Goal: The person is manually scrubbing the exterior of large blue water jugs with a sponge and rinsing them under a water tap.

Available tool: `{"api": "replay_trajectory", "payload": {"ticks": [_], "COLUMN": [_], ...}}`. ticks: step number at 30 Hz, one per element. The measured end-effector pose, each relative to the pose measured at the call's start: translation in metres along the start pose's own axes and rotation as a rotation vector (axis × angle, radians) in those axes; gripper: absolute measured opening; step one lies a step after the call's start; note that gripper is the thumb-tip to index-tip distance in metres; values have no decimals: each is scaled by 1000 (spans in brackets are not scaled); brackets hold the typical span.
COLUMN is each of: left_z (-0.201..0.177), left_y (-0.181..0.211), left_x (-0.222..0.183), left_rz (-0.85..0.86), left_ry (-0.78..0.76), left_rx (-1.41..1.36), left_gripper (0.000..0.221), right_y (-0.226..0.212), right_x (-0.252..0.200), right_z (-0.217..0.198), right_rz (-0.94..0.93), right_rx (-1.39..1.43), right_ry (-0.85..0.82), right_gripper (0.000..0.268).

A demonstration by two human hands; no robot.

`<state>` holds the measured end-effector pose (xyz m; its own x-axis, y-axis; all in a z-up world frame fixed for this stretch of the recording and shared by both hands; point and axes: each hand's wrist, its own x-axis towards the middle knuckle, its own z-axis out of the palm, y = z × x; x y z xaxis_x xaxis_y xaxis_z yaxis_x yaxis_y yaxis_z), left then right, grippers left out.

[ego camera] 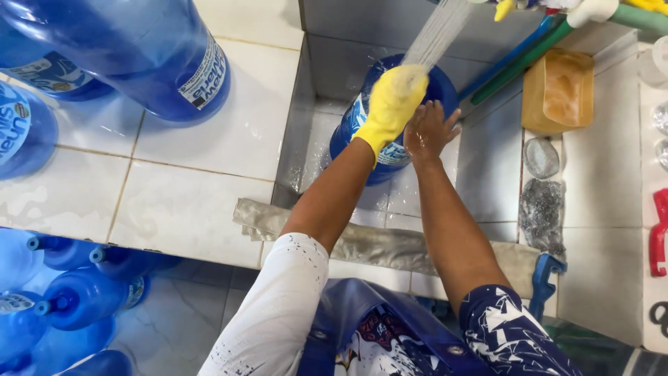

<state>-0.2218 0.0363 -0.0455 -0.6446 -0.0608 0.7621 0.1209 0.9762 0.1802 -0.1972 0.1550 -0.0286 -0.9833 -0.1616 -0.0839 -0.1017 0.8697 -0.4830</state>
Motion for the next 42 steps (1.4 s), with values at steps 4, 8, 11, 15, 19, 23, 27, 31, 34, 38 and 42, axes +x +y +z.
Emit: {"api": "replay_trajectory", "payload": {"ticks": [4, 8, 11, 15, 19, 23, 27, 31, 34, 38, 42], "left_z": [-12, -64, -76, -101, -100, -106, -119, -107, -86, -37, -37], "left_y": [-28, -27, -31, -40, -52, -9, 33, 57, 46, -6, -45], "left_x": [-61, -94, -99, -87, -92, -140, -135, -129, -128, -126, -110], "left_rz": [-366, -407, -540, -667, -1070, -785, -664, -662, -719, -591, -729], "left_ry": [215, 306, 106, -59, -182, 120, 204, 31, 55, 182, 195], "left_rx": [95, 251, 228, 88, -89, -52, -38, -141, -111, 116, 51], "left_gripper": [34, 53, 57, 59, 80, 77, 73, 94, 106, 87, 80], "right_y": [-3, -4, -44, 3, -8, 42, 97, -23, -36, 3, -10], "right_x": [-25, -14, -41, 17, -20, 35, 141, 45, 20, 21, 3], "right_z": [8, -4, -9, 89, 69, 47, 104, 59, 38, 47, -19], "right_rz": [-378, -426, -534, -814, -717, -510, -830, -820, -870, -1160, -779], "right_rx": [-208, -140, -363, -228, -157, 57, -524, -252, -120, 65, -279], "right_ry": [-7, -169, -111, 241, 414, 33, 16, -532, -422, 55, -213], "right_gripper": [60, 45, 51, 38, 42, 59, 38, 63, 48, 38, 44]}}
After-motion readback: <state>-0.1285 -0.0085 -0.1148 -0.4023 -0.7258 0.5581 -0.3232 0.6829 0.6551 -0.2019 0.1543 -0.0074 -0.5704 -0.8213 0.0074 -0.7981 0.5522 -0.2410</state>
